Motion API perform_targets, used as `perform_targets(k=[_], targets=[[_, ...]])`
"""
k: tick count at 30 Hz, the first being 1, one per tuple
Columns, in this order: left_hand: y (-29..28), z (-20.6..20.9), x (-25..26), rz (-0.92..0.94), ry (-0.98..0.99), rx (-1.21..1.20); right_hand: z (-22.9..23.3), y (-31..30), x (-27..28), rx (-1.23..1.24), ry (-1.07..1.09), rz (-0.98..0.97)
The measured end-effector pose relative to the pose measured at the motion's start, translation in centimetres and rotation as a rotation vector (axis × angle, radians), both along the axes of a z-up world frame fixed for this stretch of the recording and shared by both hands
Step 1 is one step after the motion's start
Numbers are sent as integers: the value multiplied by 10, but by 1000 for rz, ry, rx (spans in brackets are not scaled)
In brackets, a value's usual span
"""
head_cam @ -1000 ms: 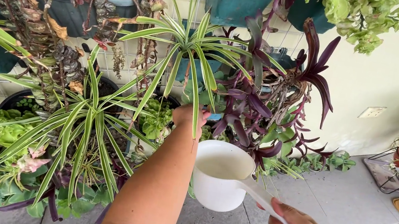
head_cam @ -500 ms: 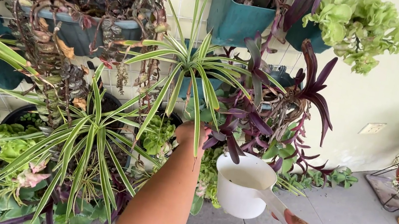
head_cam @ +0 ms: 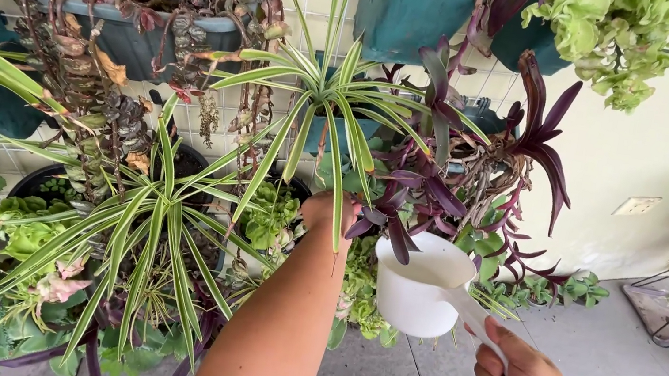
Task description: Watering potted plants on a balcony using a bucket and a dipper.
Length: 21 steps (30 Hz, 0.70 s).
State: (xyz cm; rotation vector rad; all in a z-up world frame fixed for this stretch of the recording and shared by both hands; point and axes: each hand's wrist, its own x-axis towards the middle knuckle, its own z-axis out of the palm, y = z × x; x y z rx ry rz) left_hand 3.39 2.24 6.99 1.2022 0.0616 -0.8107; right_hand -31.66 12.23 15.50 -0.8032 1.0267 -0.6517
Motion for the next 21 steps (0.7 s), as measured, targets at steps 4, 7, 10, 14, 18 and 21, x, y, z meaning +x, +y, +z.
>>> perform_targets(k=[4,7,10,14,18,21], targets=[[-10,-8,3,68,100,-70,-2,-4,5,-32,-3,-18],[-8,-10,2,63,87,-62,-8,-5,9,-36,-37,-19],[-4,-6,0,21,18,-37,-3,-5,17,-40,-57,-36],[-6,-14,5,-57,-85,-47,3,-5,27,-42,-63,-48],[-1,-6,-1,-44,-58,-84,-1,-14,29,-47,-80,-41],[0,-6,-6,-12,-95,4,-3,-17,28,-56,-96,-43]])
